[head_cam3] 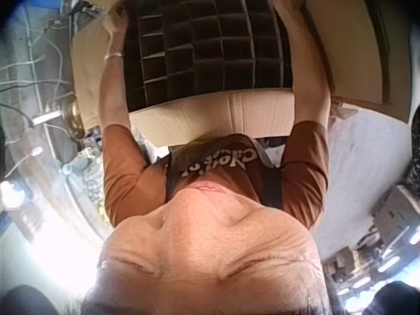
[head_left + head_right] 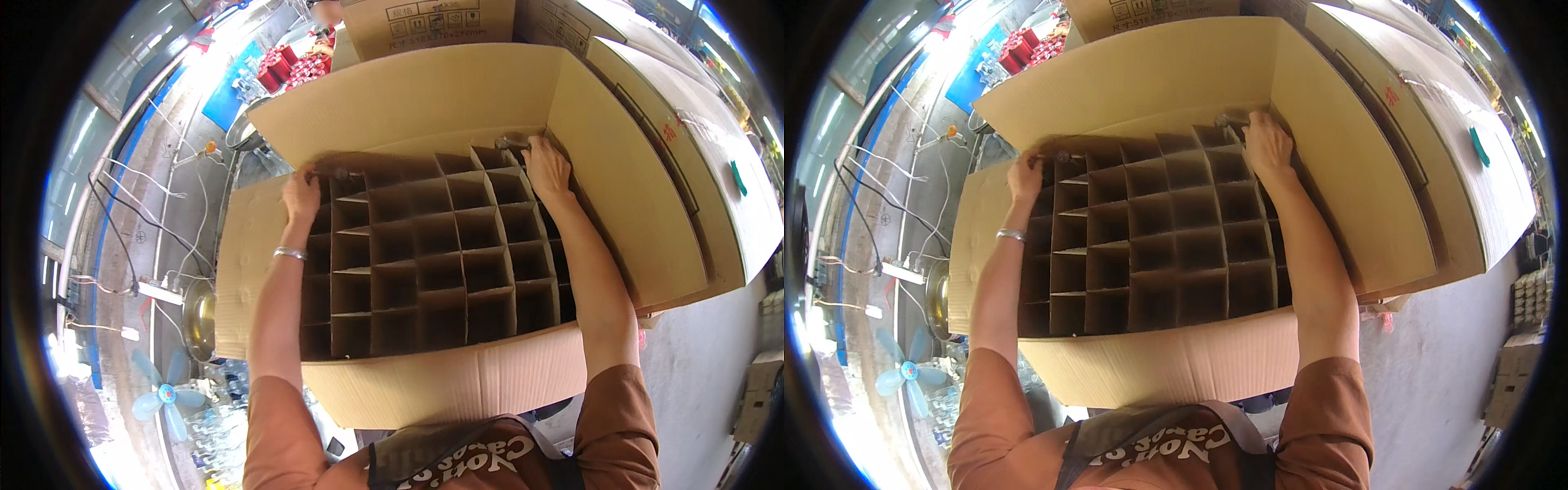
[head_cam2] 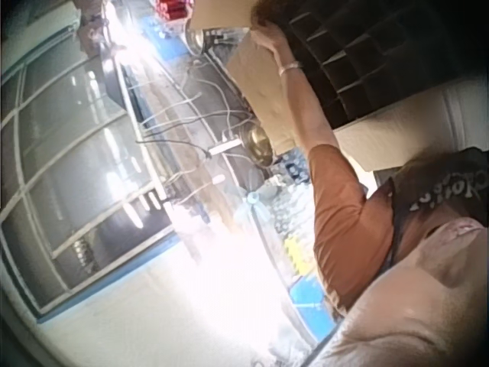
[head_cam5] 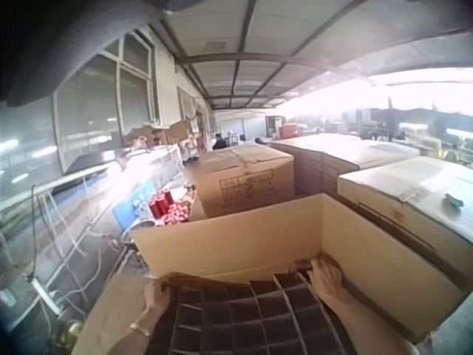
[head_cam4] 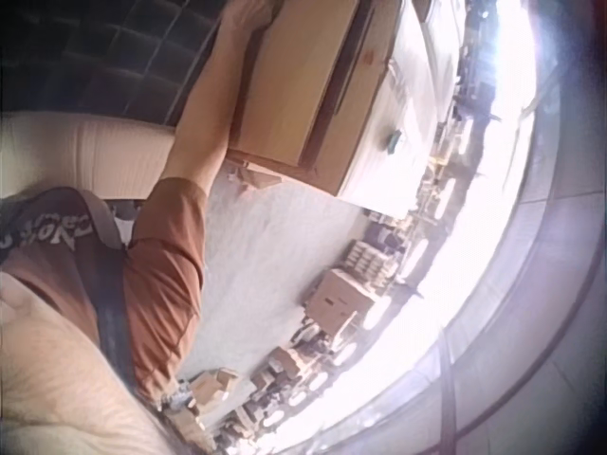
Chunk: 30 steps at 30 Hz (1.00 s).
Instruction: The person opens a cardboard box with a utility knife and removes clear plastic bottles one by one, placing them on a nearby table. The person then closes the box flaps and secures the box with tape.
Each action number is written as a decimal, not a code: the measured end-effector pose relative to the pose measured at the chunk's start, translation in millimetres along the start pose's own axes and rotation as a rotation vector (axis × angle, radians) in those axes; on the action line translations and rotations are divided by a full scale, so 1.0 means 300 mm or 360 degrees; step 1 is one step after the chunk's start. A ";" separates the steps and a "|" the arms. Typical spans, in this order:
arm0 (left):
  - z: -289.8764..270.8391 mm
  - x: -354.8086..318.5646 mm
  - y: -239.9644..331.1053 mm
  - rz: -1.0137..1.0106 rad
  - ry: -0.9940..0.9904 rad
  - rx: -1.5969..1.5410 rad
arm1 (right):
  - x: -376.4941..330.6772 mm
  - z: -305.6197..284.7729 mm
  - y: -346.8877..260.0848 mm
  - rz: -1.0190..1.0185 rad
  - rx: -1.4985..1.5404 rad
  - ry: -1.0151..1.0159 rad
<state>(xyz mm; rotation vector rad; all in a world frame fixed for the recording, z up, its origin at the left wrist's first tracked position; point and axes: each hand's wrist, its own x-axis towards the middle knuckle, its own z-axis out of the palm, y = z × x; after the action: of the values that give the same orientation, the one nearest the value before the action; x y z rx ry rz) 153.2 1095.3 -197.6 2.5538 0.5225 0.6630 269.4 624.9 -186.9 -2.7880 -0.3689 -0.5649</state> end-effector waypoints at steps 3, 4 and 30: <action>-0.190 0.029 0.079 0.0232 0.0347 -0.0048 | 0.011 0.004 -0.002 0.0000 -0.0021 0.0009; -0.262 0.036 0.113 0.0398 0.0545 -0.0149 | 0.009 0.005 -0.005 0.0014 -0.0024 0.0005; 0.035 -0.018 0.192 0.0011 -0.0521 0.0267 | 0.075 -0.785 -0.273 -0.0189 0.0549 0.0920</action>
<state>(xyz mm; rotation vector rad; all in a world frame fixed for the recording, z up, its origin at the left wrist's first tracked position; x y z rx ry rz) 168.4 1041.8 -178.6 2.7461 0.4720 0.2000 184.6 631.9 48.6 -2.1634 -0.4490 -1.1673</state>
